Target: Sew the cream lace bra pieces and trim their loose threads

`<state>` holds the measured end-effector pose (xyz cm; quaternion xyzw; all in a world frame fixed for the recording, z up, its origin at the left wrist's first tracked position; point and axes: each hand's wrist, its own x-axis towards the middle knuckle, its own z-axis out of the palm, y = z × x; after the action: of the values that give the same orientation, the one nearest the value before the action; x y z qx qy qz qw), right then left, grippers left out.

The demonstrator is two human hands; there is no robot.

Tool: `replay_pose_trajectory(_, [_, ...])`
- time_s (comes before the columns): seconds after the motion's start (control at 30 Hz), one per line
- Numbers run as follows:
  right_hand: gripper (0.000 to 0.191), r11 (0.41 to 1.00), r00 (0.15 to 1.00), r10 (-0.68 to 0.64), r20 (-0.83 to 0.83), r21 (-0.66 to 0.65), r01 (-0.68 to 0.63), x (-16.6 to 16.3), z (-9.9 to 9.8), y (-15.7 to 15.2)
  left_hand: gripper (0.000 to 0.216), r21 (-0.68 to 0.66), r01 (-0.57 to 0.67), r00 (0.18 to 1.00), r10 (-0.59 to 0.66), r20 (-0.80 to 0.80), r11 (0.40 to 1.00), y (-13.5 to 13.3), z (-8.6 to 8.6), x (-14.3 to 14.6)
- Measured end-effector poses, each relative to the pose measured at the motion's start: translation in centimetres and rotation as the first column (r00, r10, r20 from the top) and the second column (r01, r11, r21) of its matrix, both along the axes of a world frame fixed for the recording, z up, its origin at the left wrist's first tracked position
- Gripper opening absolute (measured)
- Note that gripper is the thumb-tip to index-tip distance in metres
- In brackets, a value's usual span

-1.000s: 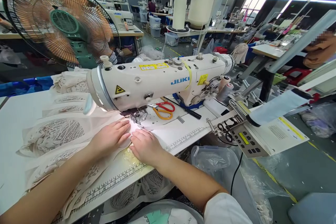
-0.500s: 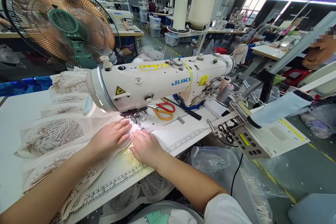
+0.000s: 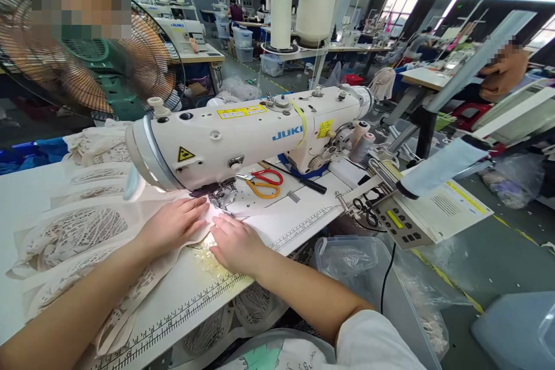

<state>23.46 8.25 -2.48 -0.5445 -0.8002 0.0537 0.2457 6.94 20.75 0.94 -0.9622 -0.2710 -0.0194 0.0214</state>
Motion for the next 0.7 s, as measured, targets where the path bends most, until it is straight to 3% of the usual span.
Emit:
replay_pose_trajectory(0.17, [0.040,0.999,1.000,-0.016,-0.020,-0.050,0.015,0.0,0.3,0.2,0.042,0.027,0.072,0.997,-0.072,0.020,0.997,1.2,1.0,0.1])
replay_pose_trajectory(0.3, [0.040,0.998,1.000,-0.011,-0.012,-0.056,0.011,0.1,0.5,0.2,0.038,0.029,0.160,0.986,-0.161,0.039,0.987,-0.5,1.6,0.2])
replay_pose_trajectory(0.5, [0.044,0.996,1.000,-0.013,-0.004,-0.089,0.012,0.2,0.9,0.1,0.036,0.069,0.227,0.973,-0.228,0.021,0.972,-3.0,0.1,-0.6])
replay_pose_trajectory(0.7, [0.042,0.998,1.000,-0.017,-0.015,-0.052,0.017,0.2,0.4,0.0,0.040,0.142,0.233,0.972,-0.235,0.003,0.962,-0.7,-0.3,-1.1])
